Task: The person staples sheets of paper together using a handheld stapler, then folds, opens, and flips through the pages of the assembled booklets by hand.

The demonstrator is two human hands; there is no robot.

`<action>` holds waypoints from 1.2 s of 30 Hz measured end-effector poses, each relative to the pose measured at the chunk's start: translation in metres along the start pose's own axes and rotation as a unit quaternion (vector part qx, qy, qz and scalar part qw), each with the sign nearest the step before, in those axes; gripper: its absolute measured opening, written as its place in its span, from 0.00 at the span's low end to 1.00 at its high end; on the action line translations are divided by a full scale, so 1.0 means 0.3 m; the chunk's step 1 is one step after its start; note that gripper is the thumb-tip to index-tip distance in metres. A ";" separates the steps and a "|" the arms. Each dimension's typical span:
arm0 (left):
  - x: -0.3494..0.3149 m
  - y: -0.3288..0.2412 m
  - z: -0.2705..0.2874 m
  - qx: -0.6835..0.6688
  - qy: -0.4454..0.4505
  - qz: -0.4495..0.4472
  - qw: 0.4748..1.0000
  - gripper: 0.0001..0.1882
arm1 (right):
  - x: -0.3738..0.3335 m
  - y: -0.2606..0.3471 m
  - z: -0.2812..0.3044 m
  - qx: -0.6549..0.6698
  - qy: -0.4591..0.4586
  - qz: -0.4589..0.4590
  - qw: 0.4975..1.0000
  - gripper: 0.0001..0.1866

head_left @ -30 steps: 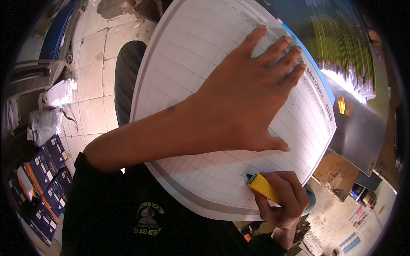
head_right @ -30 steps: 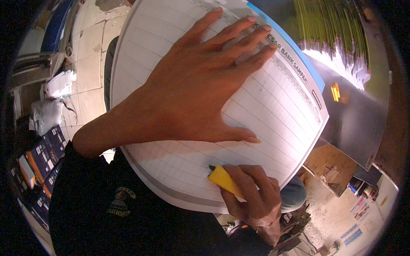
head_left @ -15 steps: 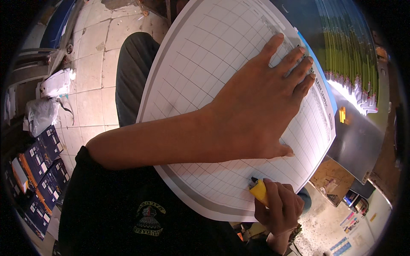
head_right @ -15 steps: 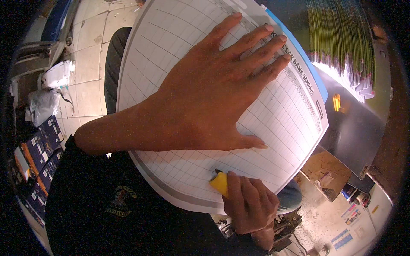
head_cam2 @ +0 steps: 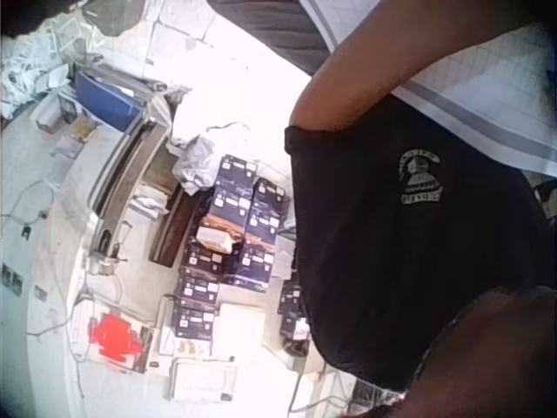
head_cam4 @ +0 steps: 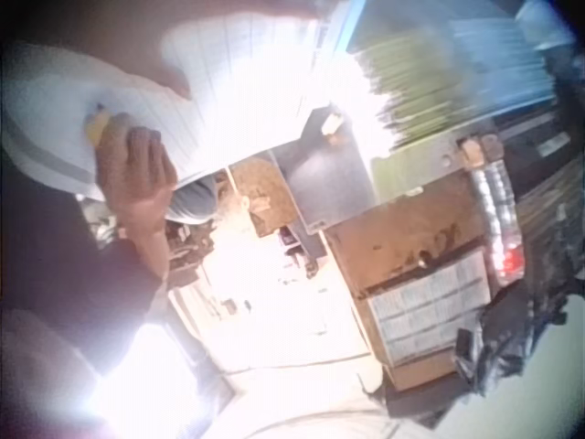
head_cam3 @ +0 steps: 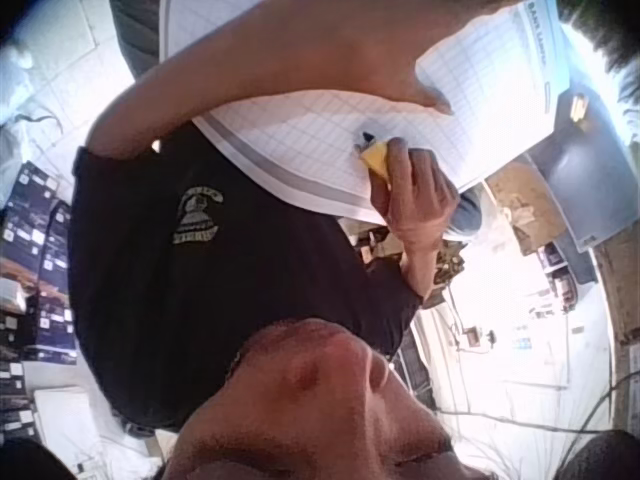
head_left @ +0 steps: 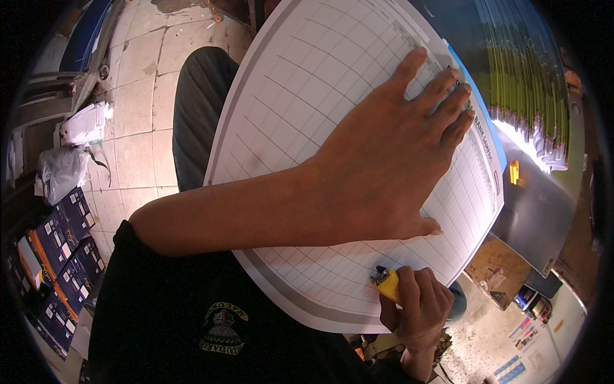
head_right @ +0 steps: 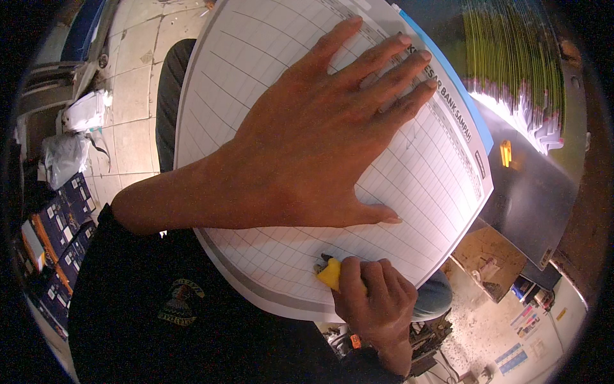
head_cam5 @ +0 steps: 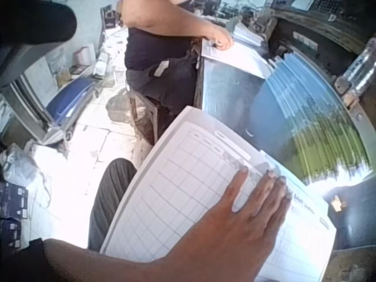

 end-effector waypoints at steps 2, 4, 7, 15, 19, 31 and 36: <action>0.002 -0.002 -0.001 -0.001 -0.001 0.001 1.000 0.54 | 0.003 -0.001 -0.001 -0.022 -0.013 0.012 1.000 0.22; 0.001 -0.002 -0.003 -0.001 -0.002 0.003 1.000 0.55 | 0.009 -0.001 0.003 -0.044 -0.026 0.024 0.998 0.22; 0.001 0.000 -0.002 -0.018 -0.007 0.003 1.000 0.55 | 0.014 -0.001 0.014 -0.031 0.010 0.019 0.999 0.23; 0.004 -0.002 0.009 -0.017 0.003 0.005 1.000 0.55 | 0.025 0.018 0.025 -0.045 0.074 -0.013 0.996 0.28; 0.001 0.002 0.002 -0.003 0.001 0.003 1.000 0.54 | 0.031 -0.001 0.021 -0.060 0.067 0.027 0.996 0.29; -0.002 0.002 0.011 0.003 0.008 0.001 1.000 0.53 | 0.078 -0.020 0.055 0.238 0.093 -0.142 0.956 0.19; 0.000 0.004 -0.037 0.094 -0.008 -0.001 0.996 0.53 | 0.056 -0.030 0.039 0.354 0.093 -0.229 0.902 0.16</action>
Point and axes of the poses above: each hand's wrist, its own x-axis towards the middle knuckle, its own z-axis out of the back of the hand, y = z × x, the point moved 1 cm from there along x, towards the middle knuckle, and after that the axes turned 7 degrees about -x, right-handed, at the moved point
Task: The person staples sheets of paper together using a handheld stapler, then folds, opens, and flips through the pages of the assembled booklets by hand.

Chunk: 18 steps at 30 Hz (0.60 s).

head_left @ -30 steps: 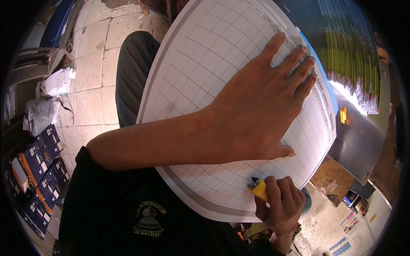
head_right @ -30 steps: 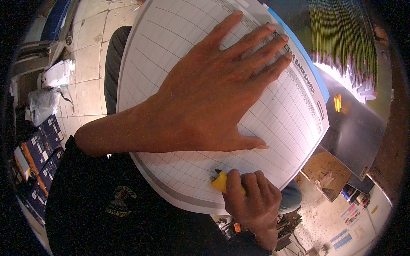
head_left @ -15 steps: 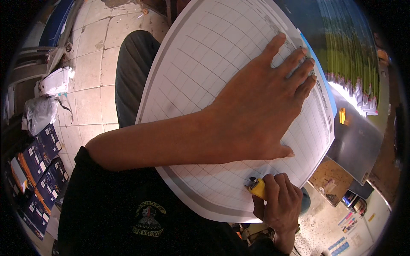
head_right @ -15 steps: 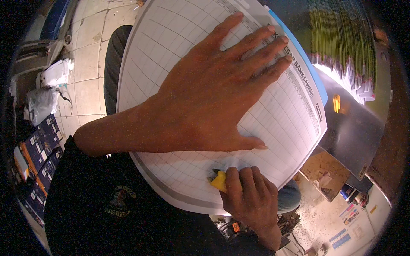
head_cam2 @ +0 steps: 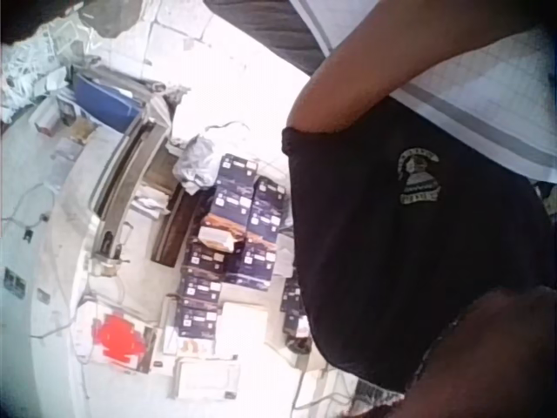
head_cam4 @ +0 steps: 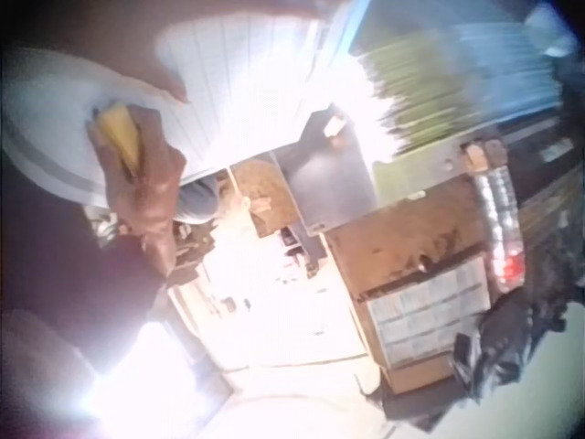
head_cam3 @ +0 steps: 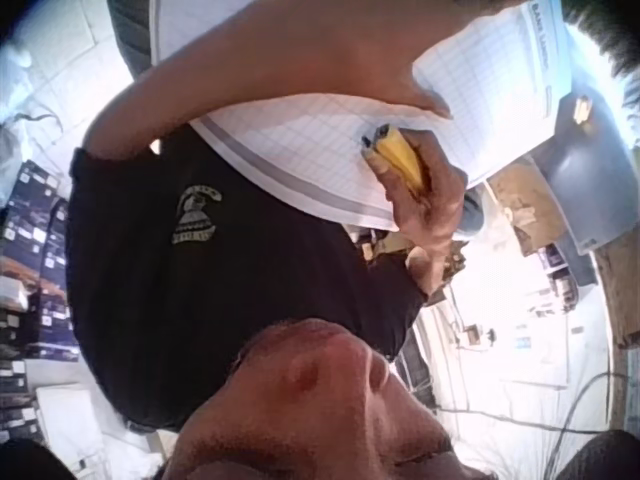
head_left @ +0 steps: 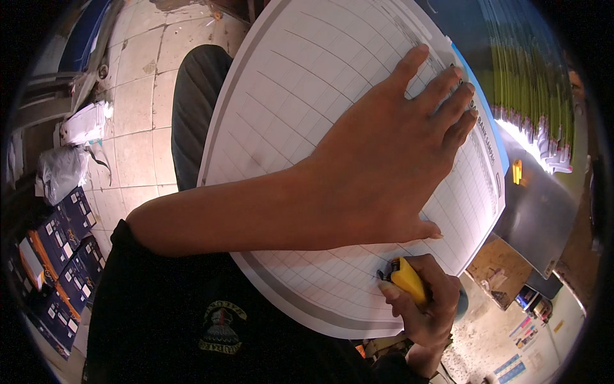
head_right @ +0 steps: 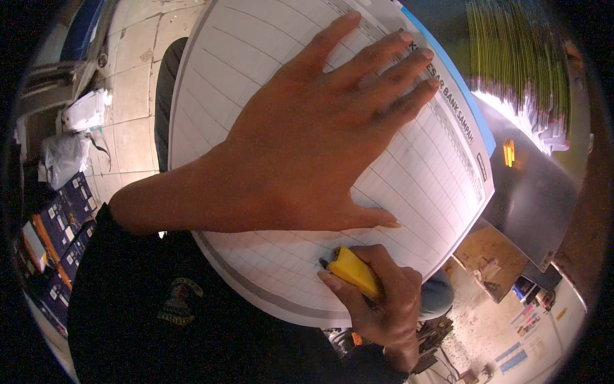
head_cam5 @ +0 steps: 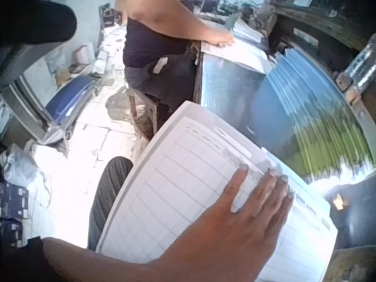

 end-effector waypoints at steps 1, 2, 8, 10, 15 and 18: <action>-0.001 0.001 -0.021 0.032 -0.008 0.000 0.999 0.53 | -0.001 -0.001 0.000 0.001 0.001 -0.001 1.000 0.16; -0.001 0.011 -0.050 0.105 -0.032 -0.001 0.994 0.53 | -0.001 -0.001 0.000 0.041 0.005 -0.015 0.999 0.15; 0.010 0.003 -0.068 0.042 -0.088 -0.008 0.995 0.54 | -0.007 -0.002 -0.008 0.150 0.007 -0.045 0.988 0.12; 0.014 0.014 -0.079 0.070 -0.131 -0.001 0.989 0.55 | -0.009 -0.004 -0.006 0.151 0.000 -0.044 0.988 0.12; 0.001 0.011 -0.026 -0.016 -0.061 -0.020 0.998 0.55 | -0.026 -0.034 -0.007 -0.033 -0.079 0.062 0.994 0.16; 0.000 0.002 -0.008 0.029 -0.044 -0.002 0.999 0.55 | -0.042 -0.019 -0.013 -0.165 -0.119 0.123 0.971 0.20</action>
Point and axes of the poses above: each hand's wrist, its own x-axis towards the middle knuckle, its own z-axis out of the back of the hand, y = z × x, the point moved 1 cm from there along x, towards the middle knuckle, and after that the axes turned 7 degrees about -x, right-handed, at the moved point
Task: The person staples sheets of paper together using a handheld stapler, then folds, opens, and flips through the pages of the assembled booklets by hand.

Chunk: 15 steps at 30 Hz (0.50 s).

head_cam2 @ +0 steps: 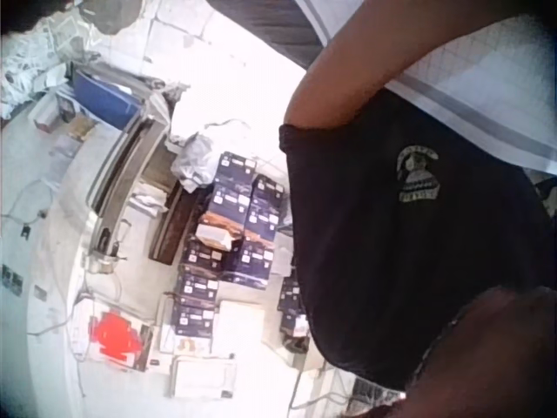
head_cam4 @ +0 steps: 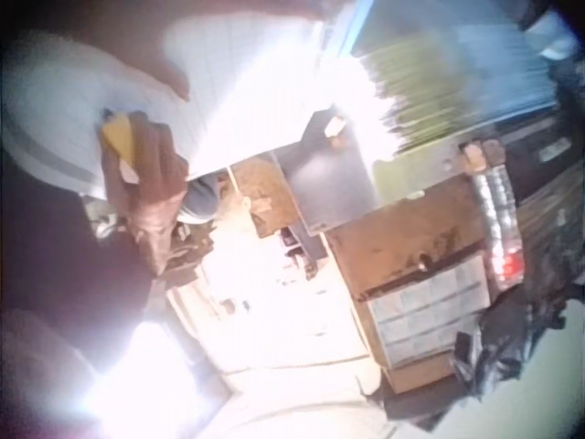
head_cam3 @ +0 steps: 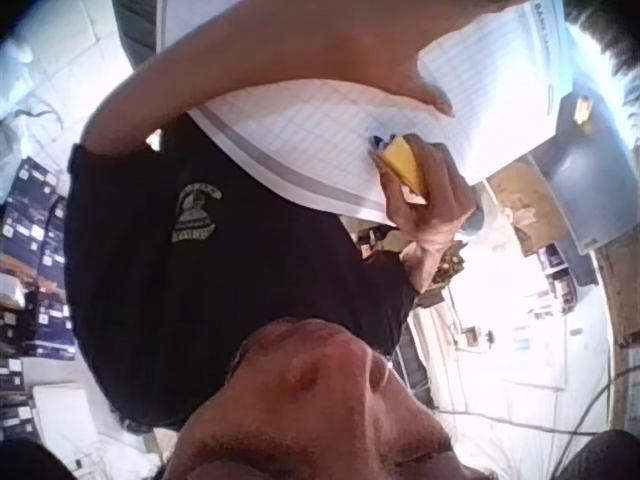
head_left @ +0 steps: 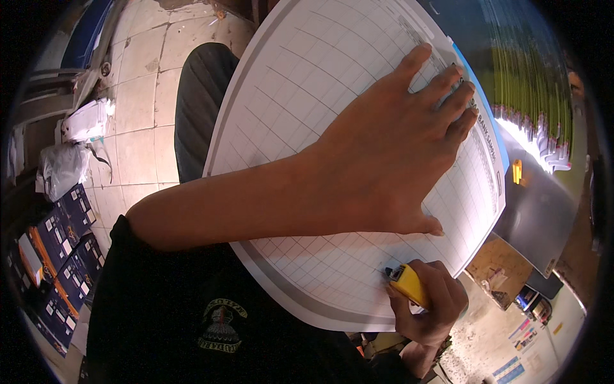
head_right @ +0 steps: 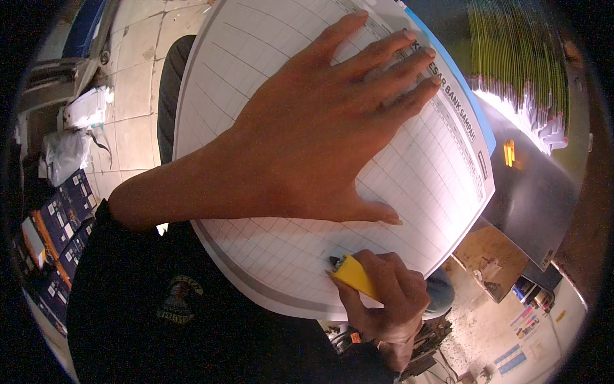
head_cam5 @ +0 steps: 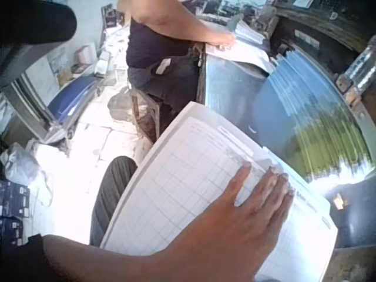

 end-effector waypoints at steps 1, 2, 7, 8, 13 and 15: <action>-0.002 0.003 0.003 0.026 0.001 0.004 1.000 0.54 | 0.000 -0.001 -0.007 -0.025 0.001 0.027 0.999 0.21; -0.008 0.011 0.004 0.002 -0.003 -0.007 1.000 0.54 | -0.001 -0.002 -0.012 -0.049 0.002 0.054 0.997 0.22; 0.002 0.003 -0.015 -0.054 0.020 -0.002 0.998 0.54 | 0.000 -0.013 -0.017 -0.075 -0.001 0.102 0.992 0.23; 0.005 0.002 -0.050 -0.015 -0.036 -0.001 0.999 0.54 | 0.001 -0.014 -0.018 -0.073 -0.001 0.121 0.990 0.23; 0.003 0.016 -0.044 0.090 -0.054 -0.016 0.994 0.53 | 0.008 0.000 -0.018 -0.108 -0.001 0.146 0.983 0.22; -0.004 0.003 -0.015 -0.003 -0.026 -0.010 1.000 0.53 | 0.008 -0.001 -0.021 -0.109 -0.003 0.151 0.983 0.22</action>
Point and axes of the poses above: each hand's wrist, its own x-axis towards the middle knuckle, its own z-axis out of the back of the hand, y = z × x, the point moved 1 cm from there along x, towards the middle knuckle, and after that the axes turned 7 degrees about -x, right-handed, at the moved point
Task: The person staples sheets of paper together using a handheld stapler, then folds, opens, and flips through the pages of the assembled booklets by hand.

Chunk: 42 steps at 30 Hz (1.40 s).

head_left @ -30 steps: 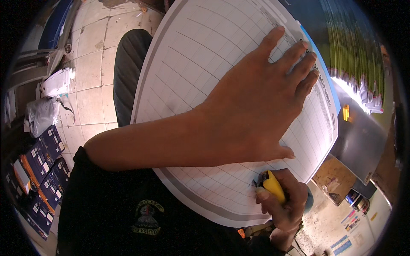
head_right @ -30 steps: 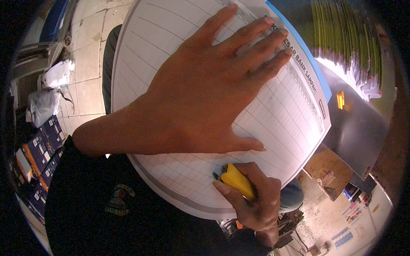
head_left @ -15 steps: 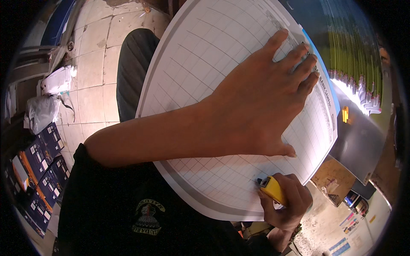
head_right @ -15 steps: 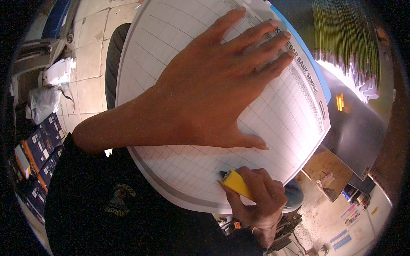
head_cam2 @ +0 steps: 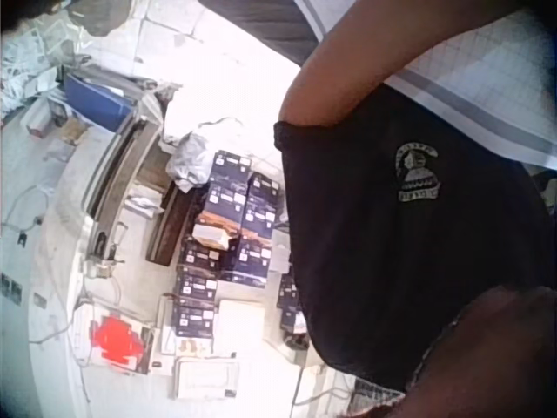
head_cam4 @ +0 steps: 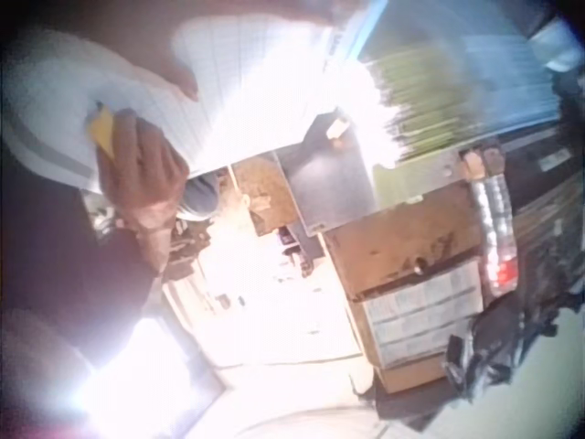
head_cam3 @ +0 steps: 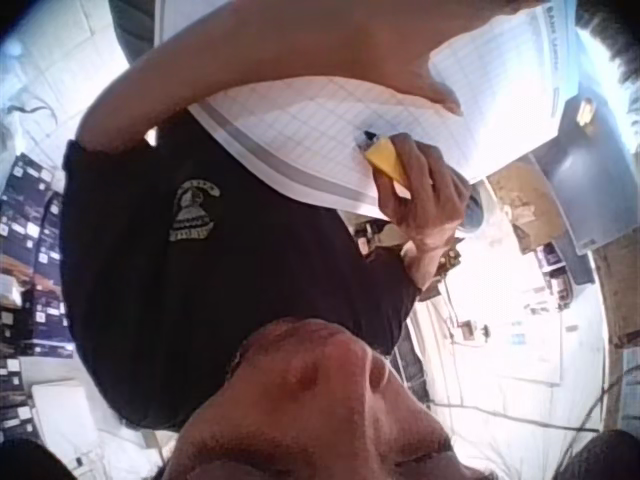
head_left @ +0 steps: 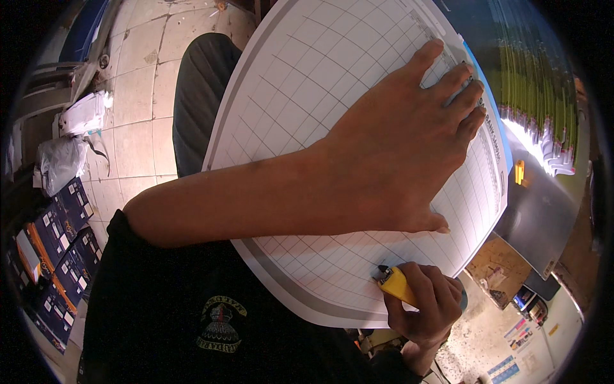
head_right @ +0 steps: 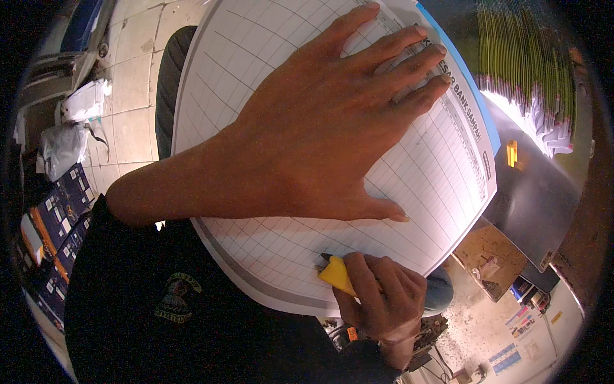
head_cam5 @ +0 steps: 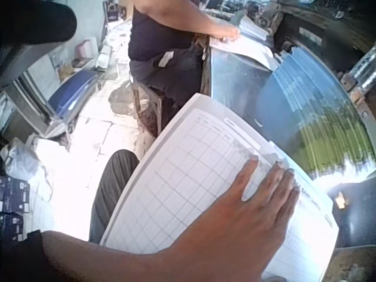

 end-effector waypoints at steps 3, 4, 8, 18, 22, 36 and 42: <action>0.003 -0.016 0.013 0.041 0.010 0.025 0.999 0.52 | -0.005 0.009 -0.005 -0.009 0.000 -0.025 1.000 0.21; 0.004 -0.017 0.017 0.065 0.010 0.032 0.997 0.52 | -0.007 0.019 -0.004 -0.008 0.014 -0.040 0.999 0.20; -0.002 -0.005 0.007 -0.037 0.028 0.025 0.999 0.52 | 0.000 0.015 -0.006 -0.067 0.057 0.015 0.996 0.15; 0.002 -0.005 -0.006 -0.012 -0.001 0.015 1.000 0.52 | 0.024 0.061 0.026 -0.007 0.102 -0.066 0.993 0.22; 0.004 -0.002 -0.019 -0.035 0.005 0.014 0.999 0.51 | 0.029 0.088 0.027 0.012 0.093 -0.102 0.990 0.23; 0.004 -0.010 -0.005 -0.043 0.024 0.021 0.999 0.50 | 0.021 0.036 0.010 0.022 0.056 -0.058 0.997 0.23; 0.003 -0.009 -0.027 0.007 -0.019 0.018 1.000 0.50 | 0.003 0.022 -0.001 0.052 0.064 -0.081 0.993 0.22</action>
Point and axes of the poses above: each hand's wrist, its own x-axis towards the middle knuckle, its own z-axis out of the back of the hand, y = z × x, the point moved 1 cm from there along x, towards the middle knuckle, and after that the axes turned 7 degrees about -x, right-handed, at the moved point
